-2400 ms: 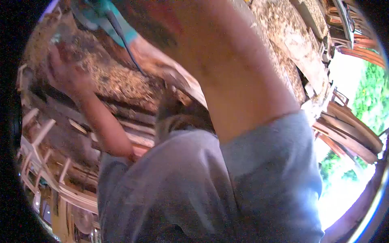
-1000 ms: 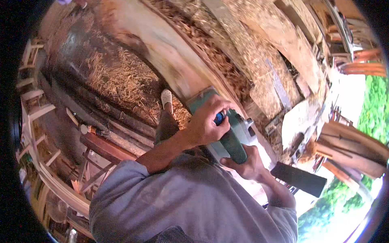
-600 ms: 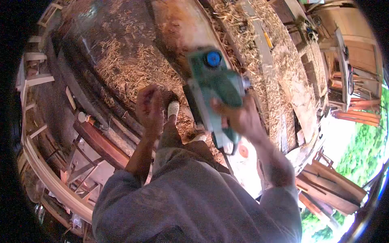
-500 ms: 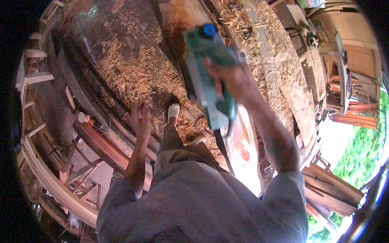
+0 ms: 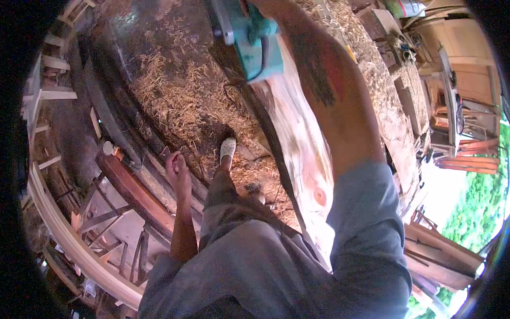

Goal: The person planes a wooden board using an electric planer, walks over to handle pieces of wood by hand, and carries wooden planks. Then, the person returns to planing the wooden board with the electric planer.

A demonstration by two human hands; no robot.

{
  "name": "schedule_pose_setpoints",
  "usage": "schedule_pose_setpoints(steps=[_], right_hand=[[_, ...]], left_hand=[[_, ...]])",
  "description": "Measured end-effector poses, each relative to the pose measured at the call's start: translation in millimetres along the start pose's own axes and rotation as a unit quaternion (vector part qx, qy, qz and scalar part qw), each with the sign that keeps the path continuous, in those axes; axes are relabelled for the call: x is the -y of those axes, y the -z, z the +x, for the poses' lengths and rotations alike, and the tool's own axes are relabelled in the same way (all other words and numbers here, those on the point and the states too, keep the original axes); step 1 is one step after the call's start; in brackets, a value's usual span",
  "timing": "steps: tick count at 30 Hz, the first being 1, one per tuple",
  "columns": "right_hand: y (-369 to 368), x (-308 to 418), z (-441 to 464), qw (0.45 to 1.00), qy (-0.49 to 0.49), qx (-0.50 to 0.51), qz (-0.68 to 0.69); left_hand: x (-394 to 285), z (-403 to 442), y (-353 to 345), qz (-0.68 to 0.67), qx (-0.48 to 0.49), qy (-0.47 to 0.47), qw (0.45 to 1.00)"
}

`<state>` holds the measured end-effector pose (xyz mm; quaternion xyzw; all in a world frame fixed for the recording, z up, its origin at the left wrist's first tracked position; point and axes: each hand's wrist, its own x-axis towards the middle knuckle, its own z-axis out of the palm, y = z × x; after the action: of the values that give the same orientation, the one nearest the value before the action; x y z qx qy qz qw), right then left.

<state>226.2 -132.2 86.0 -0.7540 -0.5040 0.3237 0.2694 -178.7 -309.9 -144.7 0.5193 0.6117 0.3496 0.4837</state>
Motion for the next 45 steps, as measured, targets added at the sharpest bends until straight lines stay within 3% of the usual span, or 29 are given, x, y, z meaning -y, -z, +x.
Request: schedule_pose_setpoints(steps=[3,4,5,7,9,10,11,12,14,15,16,17,18,20,21,23,24,25,28,30,31,33,36,38,40,41,42,44,45], right_hand=[[1.7,-3.4,-90.0,1.000,0.007,0.008,-0.029],[1.5,-8.1,-131.2,0.999,-0.004,0.014,-0.035],[-1.6,-13.8,-171.7,0.999,-0.016,0.018,-0.037],[-9.7,-26.6,-262.2,0.997,-0.079,0.023,-0.011],[-30.9,-69.5,-366.0,0.988,-0.119,-0.058,0.084],[-36.3,-78.5,-421.2,0.976,-0.175,-0.062,0.111],[-44.1,-89.3,-477.9,0.962,-0.230,-0.070,0.133],[-51.8,-97.6,-533.7,0.943,-0.286,-0.076,0.155],[-65.7,-111.6,-628.3,0.899,-0.380,-0.092,0.199],[-70.8,-119.2,-666.1,0.895,-0.387,-0.094,0.203],[-71.1,-126.2,-689.4,0.951,-0.297,-0.068,0.059],[-77.1,-139.7,-707.8,0.980,-0.186,-0.070,-0.017],[-74.9,-137.0,-708.6,0.976,-0.208,-0.064,0.011],[-64.6,-127.2,-688.1,0.966,-0.250,-0.052,0.042],[-59.2,-122.4,-667.9,0.950,-0.296,-0.047,0.087],[-48.0,-111.3,-625.3,0.904,-0.389,-0.048,0.170],[-43.5,-113.6,-599.0,0.907,-0.374,-0.048,0.187],[-41.3,-121.6,-577.4,0.933,-0.296,-0.046,0.199],[-17.6,-78.7,-476.5,0.940,-0.313,-0.038,0.128],[-10.6,-79.4,-421.2,0.960,-0.237,-0.032,0.142],[-6.6,-76.4,-392.9,0.966,-0.217,-0.031,0.139],[-1.3,-68.7,-334.3,0.977,-0.170,-0.040,0.123],[9.8,-66.5,-243.4,0.993,-0.111,-0.035,0.020],[19.6,-62.2,-182.7,0.999,-0.044,-0.012,0.020],[21.0,-51.8,-118.0,0.996,-0.070,-0.034,0.049],[23.7,-45.8,-90.1,0.999,-0.046,-0.024,0.016],[26.4,-39.6,-62.2,1.000,-0.022,-0.017,-0.016],[23.6,-32.4,-19.9,0.999,0.006,-0.016,-0.037],[19.7,-29.9,-3.8,0.999,0.010,-0.021,-0.033]], left_hand=[[32.3,-16.7,-12.4,0.037,0.039,-0.044,0.998],[27.8,-28.0,-17.6,0.021,0.058,0.021,0.998],[35.8,-35.2,-18.6,0.018,0.056,0.012,0.998],[78.2,-54.2,-23.5,0.129,0.099,-0.005,0.987],[129.9,-76.7,-18.3,0.243,0.163,0.034,0.956],[163.7,-91.3,-6.1,0.386,0.246,-0.097,0.884],[205.5,-109.9,9.4,0.510,0.315,-0.221,0.770],[261.2,-130.1,19.4,0.418,0.314,0.032,0.852],[290.8,-181.9,50.7,0.462,0.271,0.160,0.829],[331.3,-193.1,74.4,0.504,0.404,0.111,0.755],[364.7,-197.7,84.0,0.533,0.527,0.060,0.660],[374.2,-203.1,80.7,0.535,0.528,0.060,0.657],[379.0,-207.1,79.9,0.550,0.487,0.078,0.674],[340.5,-210.0,68.9,0.532,0.362,0.165,0.748],[301.4,-198.3,53.8,0.520,0.410,0.095,0.743],[272.9,-176.9,27.5,0.453,0.391,0.053,0.800],[264.5,-169.7,19.0,0.395,0.321,0.082,0.857],[262.4,-161.9,16.5,0.395,0.323,0.080,0.856],[278.8,-132.3,0.9,0.283,0.247,0.059,0.925],[286.2,-116.9,-6.7,0.201,0.193,0.051,0.959],[283.4,-109.0,-3.8,0.199,0.193,0.054,0.959],[277.6,-92.2,12.0,0.377,0.288,0.046,0.879],[296.1,-109.5,46.6,0.349,0.177,0.035,0.919],[326.9,-117.1,80.9,0.491,0.261,-0.107,0.824],[385.5,-122.1,110.7,0.386,0.246,0.036,0.888],[393.1,-124.2,122.1,0.387,0.247,0.036,0.888],[395.3,-125.7,130.8,0.324,0.235,0.117,0.909],[341.6,-115.6,128.5,0.451,0.273,0.103,0.844],[315.6,-98.1,114.8,0.451,0.273,0.104,0.844]])
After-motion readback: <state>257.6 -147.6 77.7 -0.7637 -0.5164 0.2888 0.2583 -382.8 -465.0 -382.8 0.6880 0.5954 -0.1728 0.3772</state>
